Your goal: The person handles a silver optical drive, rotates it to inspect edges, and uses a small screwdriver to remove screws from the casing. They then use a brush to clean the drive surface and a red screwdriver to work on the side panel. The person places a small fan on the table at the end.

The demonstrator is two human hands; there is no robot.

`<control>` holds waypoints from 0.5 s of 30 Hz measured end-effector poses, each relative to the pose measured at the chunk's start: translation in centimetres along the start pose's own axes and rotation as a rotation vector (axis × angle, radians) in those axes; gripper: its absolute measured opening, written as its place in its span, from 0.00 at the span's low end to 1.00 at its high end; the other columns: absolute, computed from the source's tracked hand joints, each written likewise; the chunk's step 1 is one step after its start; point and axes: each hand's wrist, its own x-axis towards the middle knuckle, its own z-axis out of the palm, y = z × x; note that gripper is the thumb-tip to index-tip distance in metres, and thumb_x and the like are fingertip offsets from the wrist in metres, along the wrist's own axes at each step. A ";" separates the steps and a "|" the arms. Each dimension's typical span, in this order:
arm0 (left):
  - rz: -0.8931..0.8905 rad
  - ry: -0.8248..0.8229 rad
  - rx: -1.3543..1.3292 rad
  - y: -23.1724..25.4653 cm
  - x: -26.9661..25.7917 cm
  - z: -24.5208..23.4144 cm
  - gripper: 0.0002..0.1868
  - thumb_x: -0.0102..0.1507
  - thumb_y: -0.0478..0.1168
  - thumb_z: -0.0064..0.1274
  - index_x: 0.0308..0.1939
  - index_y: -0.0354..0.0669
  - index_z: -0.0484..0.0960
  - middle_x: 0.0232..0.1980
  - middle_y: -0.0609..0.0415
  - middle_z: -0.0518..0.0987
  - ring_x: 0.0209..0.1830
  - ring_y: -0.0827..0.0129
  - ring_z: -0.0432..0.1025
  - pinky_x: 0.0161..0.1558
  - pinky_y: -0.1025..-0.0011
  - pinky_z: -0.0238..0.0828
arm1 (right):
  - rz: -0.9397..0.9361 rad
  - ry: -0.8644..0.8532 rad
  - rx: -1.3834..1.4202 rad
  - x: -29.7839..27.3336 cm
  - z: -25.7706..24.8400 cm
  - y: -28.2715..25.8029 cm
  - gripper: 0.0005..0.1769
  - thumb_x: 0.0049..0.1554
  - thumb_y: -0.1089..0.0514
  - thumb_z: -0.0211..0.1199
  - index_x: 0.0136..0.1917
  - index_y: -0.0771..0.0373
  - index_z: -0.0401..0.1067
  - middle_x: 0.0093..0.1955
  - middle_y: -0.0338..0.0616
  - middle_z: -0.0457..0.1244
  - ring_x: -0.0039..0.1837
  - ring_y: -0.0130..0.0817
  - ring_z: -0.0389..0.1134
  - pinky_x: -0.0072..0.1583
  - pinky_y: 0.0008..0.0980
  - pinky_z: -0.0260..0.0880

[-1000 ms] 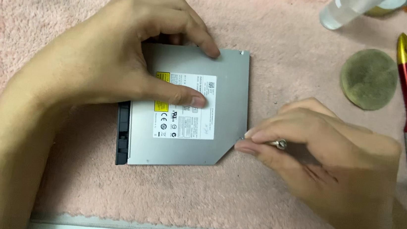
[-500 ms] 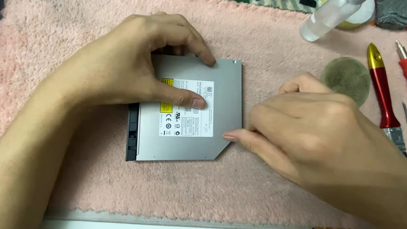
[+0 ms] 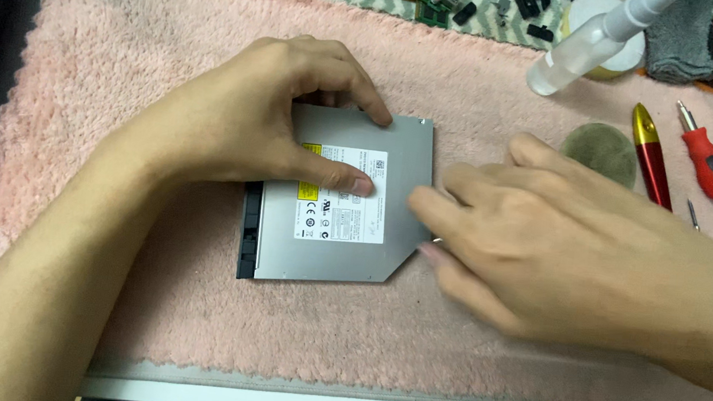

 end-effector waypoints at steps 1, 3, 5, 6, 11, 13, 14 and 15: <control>-0.003 0.003 -0.001 0.1 0.0 0.0 0.28 0.57 0.52 0.85 0.57 0.50 0.91 0.58 0.57 0.88 0.58 0.67 0.82 0.60 0.69 0.74 | -0.004 -0.002 -0.001 -0.2 0.1 0.1 0.18 0.75 0.38 0.58 0.50 0.49 0.68 0.37 0.37 0.68 0.30 0.42 0.67 0.54 0.48 0.67; -0.037 -0.014 -0.019 0.2 0.1 -0.1 0.28 0.57 0.52 0.84 0.57 0.51 0.92 0.57 0.58 0.88 0.57 0.68 0.82 0.56 0.71 0.76 | 0.003 -0.141 -0.060 -0.7 0.4 0.4 0.15 0.67 0.38 0.59 0.45 0.47 0.66 0.36 0.36 0.68 0.36 0.42 0.71 0.54 0.48 0.65; -0.044 -0.013 -0.009 0.1 0.1 0.0 0.28 0.57 0.52 0.85 0.57 0.52 0.92 0.57 0.59 0.88 0.56 0.69 0.81 0.54 0.71 0.76 | -0.045 -0.135 -0.059 -1.0 0.5 0.6 0.16 0.71 0.41 0.57 0.44 0.47 0.66 0.35 0.36 0.67 0.32 0.42 0.67 0.52 0.48 0.64; -0.049 -0.015 0.002 0.1 0.1 0.0 0.28 0.57 0.53 0.85 0.57 0.52 0.92 0.57 0.60 0.88 0.54 0.69 0.81 0.52 0.71 0.76 | -0.091 -0.127 -0.057 -1.1 0.6 0.7 0.18 0.75 0.43 0.55 0.43 0.47 0.66 0.34 0.37 0.66 0.29 0.42 0.63 0.49 0.48 0.63; 0.003 -0.007 0.008 -0.1 0.0 0.0 0.27 0.58 0.52 0.84 0.57 0.50 0.92 0.57 0.57 0.88 0.55 0.67 0.81 0.54 0.70 0.75 | -0.105 -0.253 -0.029 -1.2 0.0 0.2 0.17 0.78 0.48 0.49 0.45 0.46 0.65 0.32 0.35 0.67 0.32 0.43 0.64 0.50 0.47 0.64; 0.027 -0.003 0.018 -0.2 0.1 0.0 0.27 0.59 0.52 0.84 0.57 0.49 0.91 0.56 0.56 0.88 0.55 0.67 0.81 0.55 0.69 0.73 | -0.098 -0.354 -0.049 -1.1 -0.4 0.0 0.19 0.81 0.49 0.45 0.46 0.43 0.64 0.32 0.34 0.66 0.36 0.40 0.61 0.47 0.47 0.64; 0.015 -0.006 0.015 -0.2 0.1 0.0 0.27 0.59 0.51 0.84 0.57 0.49 0.91 0.57 0.57 0.88 0.54 0.68 0.82 0.54 0.70 0.74 | -0.083 -0.398 -0.070 -1.1 -0.4 0.0 0.18 0.81 0.50 0.45 0.46 0.43 0.62 0.31 0.33 0.65 0.38 0.40 0.60 0.44 0.48 0.64; 0.002 -0.009 0.013 -0.1 0.1 0.0 0.27 0.59 0.51 0.84 0.58 0.50 0.91 0.57 0.58 0.88 0.54 0.69 0.82 0.53 0.71 0.75 | -0.068 -0.442 -0.091 -1.1 -0.5 -0.1 0.16 0.80 0.51 0.45 0.47 0.43 0.60 0.30 0.32 0.63 0.41 0.40 0.60 0.42 0.49 0.63</control>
